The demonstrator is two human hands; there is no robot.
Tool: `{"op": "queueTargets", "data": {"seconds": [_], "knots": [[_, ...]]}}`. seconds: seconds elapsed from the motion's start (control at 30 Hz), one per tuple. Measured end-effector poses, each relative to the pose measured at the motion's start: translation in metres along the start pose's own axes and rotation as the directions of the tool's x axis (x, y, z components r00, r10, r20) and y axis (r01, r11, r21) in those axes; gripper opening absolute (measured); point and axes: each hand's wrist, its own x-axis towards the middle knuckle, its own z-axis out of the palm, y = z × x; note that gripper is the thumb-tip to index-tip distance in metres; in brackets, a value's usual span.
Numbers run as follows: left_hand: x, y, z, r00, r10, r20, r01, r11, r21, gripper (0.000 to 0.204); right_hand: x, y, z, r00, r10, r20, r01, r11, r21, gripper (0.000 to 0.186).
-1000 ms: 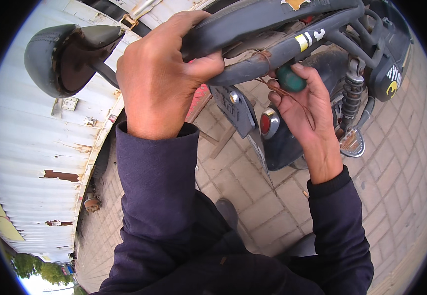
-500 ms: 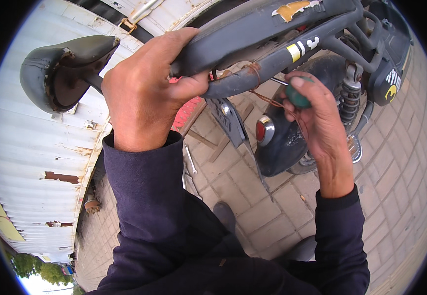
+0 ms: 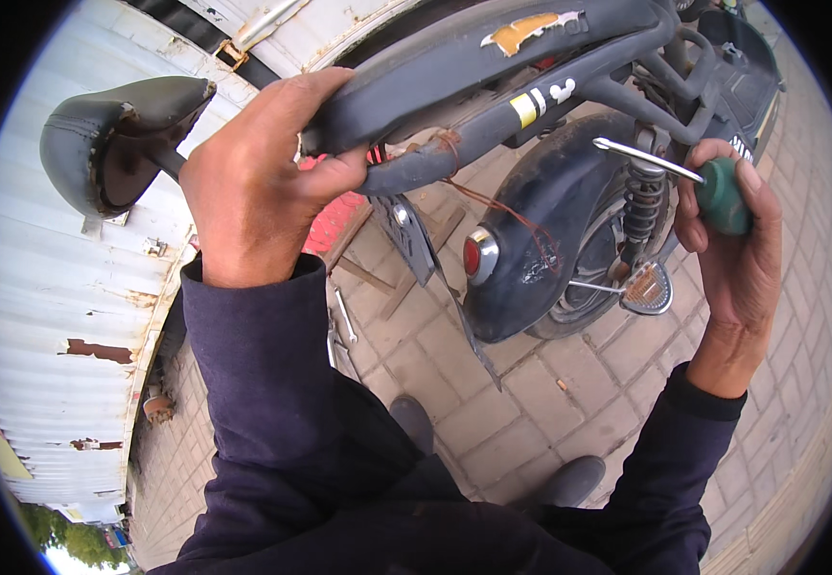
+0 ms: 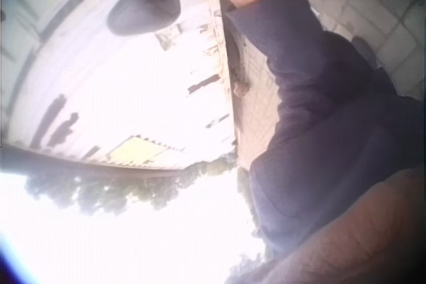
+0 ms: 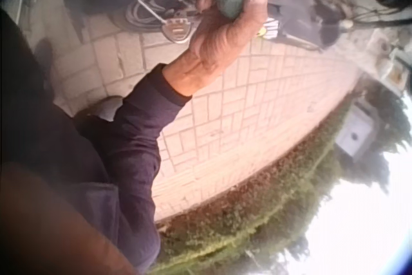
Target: The person removes the rear seat and a plastic cover from a scooter using a screwdriver. They then disconnect several electrical connectors and unscrew a metal bracket to remove a component from the scooter's frame.
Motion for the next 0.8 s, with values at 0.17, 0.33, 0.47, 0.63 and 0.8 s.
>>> {"op": "queueTargets", "data": {"seconds": [0.17,0.33,0.47,0.63,0.8], "knots": [[-0.005,0.006,-0.013,0.973,-0.179,0.148,0.193,0.977,-0.088,0.047,-0.004,-0.003,0.028,0.992,-0.116,-0.042,0.122,0.973,0.195,0.045],[-0.013,0.038,-0.042,0.984,-0.138,0.113,0.161,0.96,-0.231,0.052,-0.021,0.008,0.098,0.968,-0.214,0.134,0.166,0.94,0.299,0.056],[-0.039,0.088,-0.042,0.889,-0.415,0.192,0.344,0.33,-0.879,0.068,-0.041,0.006,0.146,0.927,-0.177,0.331,0.161,0.984,0.077,0.055],[-0.072,0.078,-0.036,0.756,-0.602,0.258,0.304,-0.025,-0.952,0.061,-0.027,-0.01,0.151,0.669,-0.306,0.678,0.654,0.676,-0.341,0.053],[-0.078,0.032,-0.049,0.531,-0.834,0.148,0.289,0.014,-0.957,0.055,0.091,-0.062,0.064,0.902,-0.408,0.139,0.331,0.448,-0.83,0.061]]}}
